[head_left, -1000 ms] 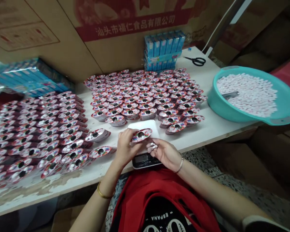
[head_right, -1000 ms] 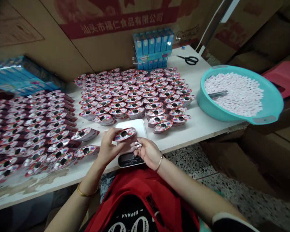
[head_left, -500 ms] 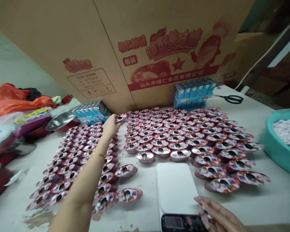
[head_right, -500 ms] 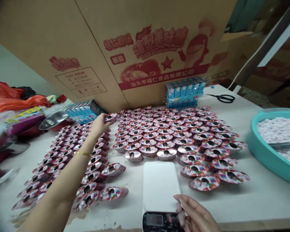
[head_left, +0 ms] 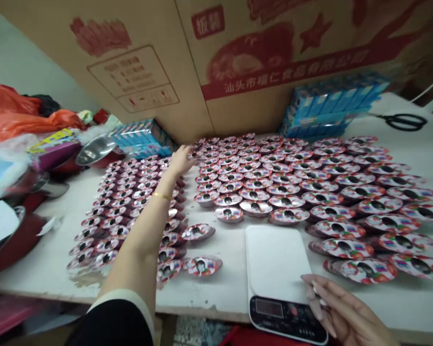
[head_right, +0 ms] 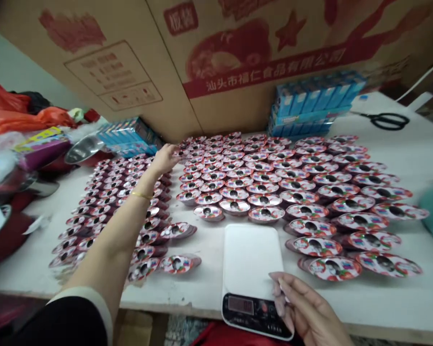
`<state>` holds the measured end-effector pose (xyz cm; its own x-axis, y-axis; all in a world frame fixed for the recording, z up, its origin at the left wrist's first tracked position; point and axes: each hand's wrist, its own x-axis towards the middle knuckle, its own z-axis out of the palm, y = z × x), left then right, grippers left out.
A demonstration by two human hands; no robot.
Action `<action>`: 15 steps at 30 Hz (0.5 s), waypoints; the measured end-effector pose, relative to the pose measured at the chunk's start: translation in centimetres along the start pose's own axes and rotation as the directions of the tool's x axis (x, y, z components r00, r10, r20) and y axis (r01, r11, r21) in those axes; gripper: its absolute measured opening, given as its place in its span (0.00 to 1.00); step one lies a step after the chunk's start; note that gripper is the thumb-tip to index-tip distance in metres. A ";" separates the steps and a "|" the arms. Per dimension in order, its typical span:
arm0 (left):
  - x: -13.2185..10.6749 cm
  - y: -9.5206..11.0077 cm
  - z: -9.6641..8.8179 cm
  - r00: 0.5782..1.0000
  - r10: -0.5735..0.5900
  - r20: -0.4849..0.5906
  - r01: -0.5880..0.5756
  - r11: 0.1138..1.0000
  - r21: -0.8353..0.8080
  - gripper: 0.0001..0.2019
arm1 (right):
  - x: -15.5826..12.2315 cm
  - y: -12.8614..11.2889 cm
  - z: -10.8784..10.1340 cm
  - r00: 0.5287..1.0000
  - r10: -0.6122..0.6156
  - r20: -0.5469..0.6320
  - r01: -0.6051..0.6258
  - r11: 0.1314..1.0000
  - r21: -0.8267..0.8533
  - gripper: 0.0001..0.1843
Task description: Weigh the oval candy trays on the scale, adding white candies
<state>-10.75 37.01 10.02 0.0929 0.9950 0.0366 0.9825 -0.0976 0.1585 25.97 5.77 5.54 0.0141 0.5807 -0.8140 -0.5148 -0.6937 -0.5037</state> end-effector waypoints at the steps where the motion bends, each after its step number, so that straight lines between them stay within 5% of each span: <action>1: -1.9 0.6 -0.7 0.996 0.078 0.047 -0.076 0.996 -0.043 0.16 | -0.3 -0.2 0.1 1.000 -0.019 0.008 0.019 1.000 -0.016 0.25; 4: -9.3 2.7 -2.2 0.898 0.332 0.288 -0.294 0.941 -0.168 0.15 | -0.9 -0.1 0.1 0.997 -0.049 0.056 0.052 0.997 -0.051 0.24; 6: -14.3 3.8 -1.9 0.860 0.364 0.357 -0.359 0.930 -0.085 0.18 | -1.0 0.1 0.0 0.992 -0.051 0.116 0.058 0.997 -0.059 0.23; 8: -18.0 4.4 -0.7 0.875 0.318 0.366 -0.358 0.933 0.045 0.16 | -1.1 0.4 -0.1 0.981 -0.052 0.189 0.065 0.996 -0.064 0.20; 11: -20.7 4.9 0.5 0.901 0.296 0.317 -0.354 0.925 0.141 0.11 | -1.4 0.9 -0.4 0.959 -0.065 0.275 0.085 0.994 -0.064 0.18; 15: -21.5 7.9 -1.3 0.898 0.405 0.169 -0.432 0.884 0.178 0.08 | -2.1 1.4 -1.1 0.940 -0.097 0.326 0.127 0.989 -0.074 0.18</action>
<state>-5.18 14.80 11.80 0.5090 0.8579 -0.0697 0.8571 -0.5126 -0.0510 26.21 3.08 6.24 -0.2162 0.7520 -0.6227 -0.4440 -0.6437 -0.6233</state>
